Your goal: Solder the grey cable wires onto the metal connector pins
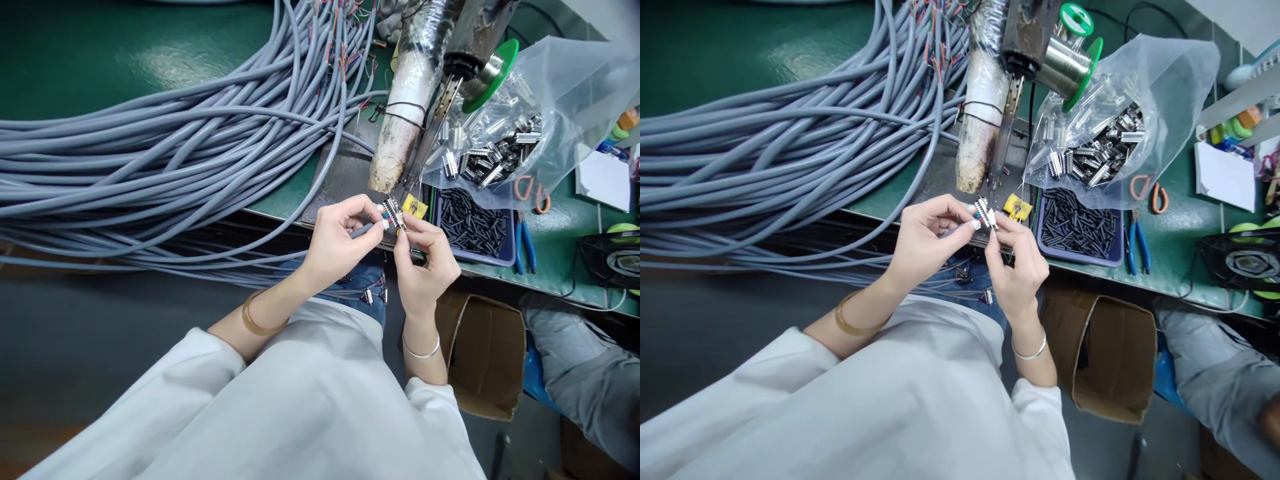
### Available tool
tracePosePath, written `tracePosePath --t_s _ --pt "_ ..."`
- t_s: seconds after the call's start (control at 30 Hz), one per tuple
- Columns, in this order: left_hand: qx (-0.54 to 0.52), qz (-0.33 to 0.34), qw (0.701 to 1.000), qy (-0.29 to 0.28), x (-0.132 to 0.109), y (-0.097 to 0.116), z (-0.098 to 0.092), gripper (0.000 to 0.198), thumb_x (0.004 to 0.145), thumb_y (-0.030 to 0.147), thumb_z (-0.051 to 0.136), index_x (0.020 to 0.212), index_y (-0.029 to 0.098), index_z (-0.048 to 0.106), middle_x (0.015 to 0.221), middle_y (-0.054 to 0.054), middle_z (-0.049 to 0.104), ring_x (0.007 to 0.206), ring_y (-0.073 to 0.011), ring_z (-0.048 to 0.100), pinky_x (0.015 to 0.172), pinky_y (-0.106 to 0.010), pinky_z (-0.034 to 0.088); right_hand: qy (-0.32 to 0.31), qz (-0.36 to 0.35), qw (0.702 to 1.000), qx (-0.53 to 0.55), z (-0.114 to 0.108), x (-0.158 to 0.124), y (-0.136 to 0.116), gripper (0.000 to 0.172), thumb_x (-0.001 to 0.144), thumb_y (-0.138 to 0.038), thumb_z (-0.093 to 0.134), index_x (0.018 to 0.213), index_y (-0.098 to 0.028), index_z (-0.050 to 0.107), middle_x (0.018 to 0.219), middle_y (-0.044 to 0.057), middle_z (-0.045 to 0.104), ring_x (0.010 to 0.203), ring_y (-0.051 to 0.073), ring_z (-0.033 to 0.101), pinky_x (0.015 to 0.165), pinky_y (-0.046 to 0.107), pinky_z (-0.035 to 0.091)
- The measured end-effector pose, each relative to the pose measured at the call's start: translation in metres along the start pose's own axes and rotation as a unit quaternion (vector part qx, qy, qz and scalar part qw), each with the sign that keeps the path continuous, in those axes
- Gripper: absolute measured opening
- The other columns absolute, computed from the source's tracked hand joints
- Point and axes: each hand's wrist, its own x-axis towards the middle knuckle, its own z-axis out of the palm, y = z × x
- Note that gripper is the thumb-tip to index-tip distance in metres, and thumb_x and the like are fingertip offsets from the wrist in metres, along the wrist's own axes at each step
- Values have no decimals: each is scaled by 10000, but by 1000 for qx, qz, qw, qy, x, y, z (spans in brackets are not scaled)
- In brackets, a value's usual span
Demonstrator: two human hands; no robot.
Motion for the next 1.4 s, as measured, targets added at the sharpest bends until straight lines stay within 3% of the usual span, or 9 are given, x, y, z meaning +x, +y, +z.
tracePosePath --t_s 0.2,0.4,0.8,1.07,1.27,1.4 --pt "-15 -6 1000 -3 3 2 1 125 841 219 712 761 155 640 814 -21 694 584 -64 539 522 -191 397 3 10 1000 14 0 2 4 71 924 -181 659 915 -244 628 1079 39 784 1014 190 763 817 350 651" --pt "13 25 999 15 4 2 4 108 802 142 687 721 149 616 758 -7 685 530 -45 483 483 -175 349 16 -14 1000 22 2 3 7 98 905 -148 677 935 -234 642 1083 28 784 994 175 765 819 321 652" --pt "55 52 996 36 6 7 6 102 809 144 677 726 163 622 730 -1 652 595 -78 562 498 -177 398 25 -36 999 3 2 14 3 130 879 -120 710 945 -229 683 1043 14 791 985 177 769 813 309 653" --pt "11 1 1000 3 5 5 3 109 800 158 679 721 155 604 749 -6 684 513 -47 507 466 -172 382 17 -12 999 29 2 5 5 126 889 -122 692 930 -231 645 1081 31 794 954 173 779 779 301 657" --pt "5 -12 1000 -9 2 1 2 97 821 171 688 755 152 619 790 -21 697 562 -61 553 507 -177 425 42 -98 993 -53 3 3 7 182 872 -86 713 946 -242 653 1047 7 810 904 164 795 783 255 646" --pt "-2 -3 1000 -1 -4 1 0 78 837 198 720 884 156 673 832 -24 706 593 -67 574 525 -179 443 36 -68 996 -32 3 0 6 169 881 -95 704 961 -238 660 1037 13 811 919 161 794 772 246 652"
